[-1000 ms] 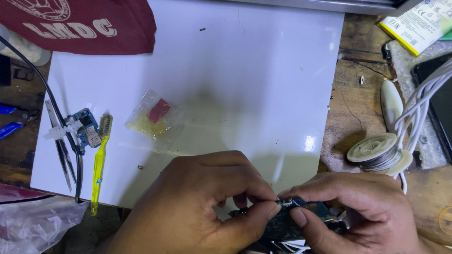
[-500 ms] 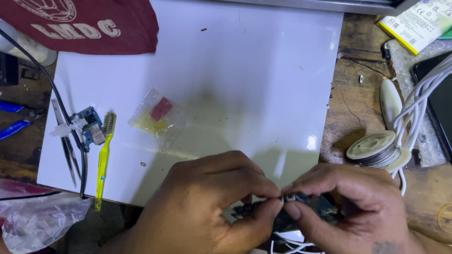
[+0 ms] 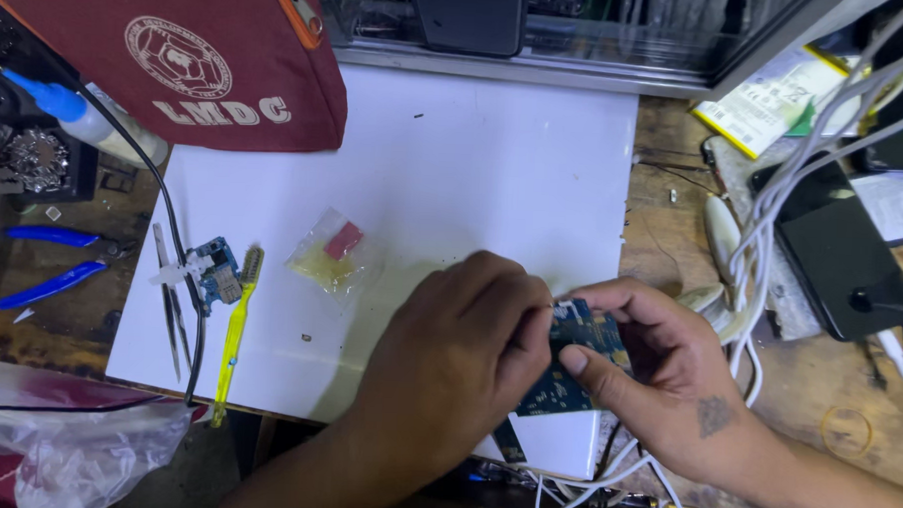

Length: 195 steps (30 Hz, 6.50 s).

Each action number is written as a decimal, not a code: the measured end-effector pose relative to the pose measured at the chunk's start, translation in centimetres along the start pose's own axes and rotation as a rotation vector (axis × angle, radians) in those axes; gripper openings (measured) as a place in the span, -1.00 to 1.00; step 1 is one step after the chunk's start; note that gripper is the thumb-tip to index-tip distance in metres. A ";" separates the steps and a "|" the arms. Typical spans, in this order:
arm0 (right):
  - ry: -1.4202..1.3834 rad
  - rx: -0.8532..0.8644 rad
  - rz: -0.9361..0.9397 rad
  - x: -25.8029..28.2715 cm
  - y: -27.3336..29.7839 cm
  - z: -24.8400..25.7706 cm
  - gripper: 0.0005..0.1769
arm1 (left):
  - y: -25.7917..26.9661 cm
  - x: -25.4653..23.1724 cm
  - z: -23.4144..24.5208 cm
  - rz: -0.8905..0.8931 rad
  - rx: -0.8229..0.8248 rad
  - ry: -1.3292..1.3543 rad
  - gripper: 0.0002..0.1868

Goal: The person solders a small electronic component onto a green circuit board using a soldering iron and solder wire. They then use a yellow brush to clean the soldered area and inspect the board by turning it over.

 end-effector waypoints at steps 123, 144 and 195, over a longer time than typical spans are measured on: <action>0.686 0.195 0.486 5.1 -0.5 0.2 -0.63 | 0.3 -2.3 5.6 0.006 0.189 0.534 -0.85; -0.056 0.344 -0.162 3.4 -1.2 -0.7 -0.67 | 1.5 3.1 5.3 -0.061 0.142 0.641 -0.89; -0.087 0.266 -0.193 1.5 1.6 -0.5 -0.69 | 1.2 3.4 3.0 -0.204 0.258 0.586 -0.78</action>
Point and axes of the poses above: each hand's wrist, its own y-axis away from the middle knuckle, its own z-axis out of the back of the hand, x = y × z, the point moved 1 cm from there along -y, towards the middle knuckle, and after that the axes turned 1 degree about -y, right-handed, at the moved point
